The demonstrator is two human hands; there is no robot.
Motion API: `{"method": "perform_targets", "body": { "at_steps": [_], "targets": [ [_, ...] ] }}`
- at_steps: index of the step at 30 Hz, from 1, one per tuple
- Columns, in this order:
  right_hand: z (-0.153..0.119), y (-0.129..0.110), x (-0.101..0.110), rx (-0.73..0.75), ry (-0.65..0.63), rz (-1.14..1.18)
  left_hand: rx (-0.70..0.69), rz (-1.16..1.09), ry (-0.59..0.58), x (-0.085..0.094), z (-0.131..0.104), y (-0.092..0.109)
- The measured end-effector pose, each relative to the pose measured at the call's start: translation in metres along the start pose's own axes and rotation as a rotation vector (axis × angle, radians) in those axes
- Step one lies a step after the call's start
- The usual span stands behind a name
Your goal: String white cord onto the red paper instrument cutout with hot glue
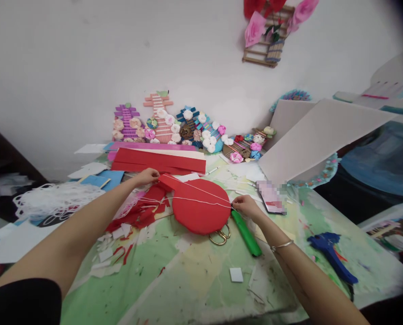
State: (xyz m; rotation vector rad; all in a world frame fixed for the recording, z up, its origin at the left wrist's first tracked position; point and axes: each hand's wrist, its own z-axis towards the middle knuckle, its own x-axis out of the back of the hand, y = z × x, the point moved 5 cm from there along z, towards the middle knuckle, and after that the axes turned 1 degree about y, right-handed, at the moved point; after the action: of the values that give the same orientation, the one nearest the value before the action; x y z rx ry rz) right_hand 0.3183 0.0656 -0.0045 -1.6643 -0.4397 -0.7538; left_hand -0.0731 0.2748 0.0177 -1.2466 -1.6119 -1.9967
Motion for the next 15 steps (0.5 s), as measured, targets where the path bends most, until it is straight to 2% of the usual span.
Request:
{"method": "perform_targets", "body": {
  "at_steps": [15],
  "targets": [
    [-0.015, 0.017, 0.025, -0.097, -0.024, 0.085, 0.033, 0.010, 0.038, 0.008, 0.001, -0.004]
  ]
}}
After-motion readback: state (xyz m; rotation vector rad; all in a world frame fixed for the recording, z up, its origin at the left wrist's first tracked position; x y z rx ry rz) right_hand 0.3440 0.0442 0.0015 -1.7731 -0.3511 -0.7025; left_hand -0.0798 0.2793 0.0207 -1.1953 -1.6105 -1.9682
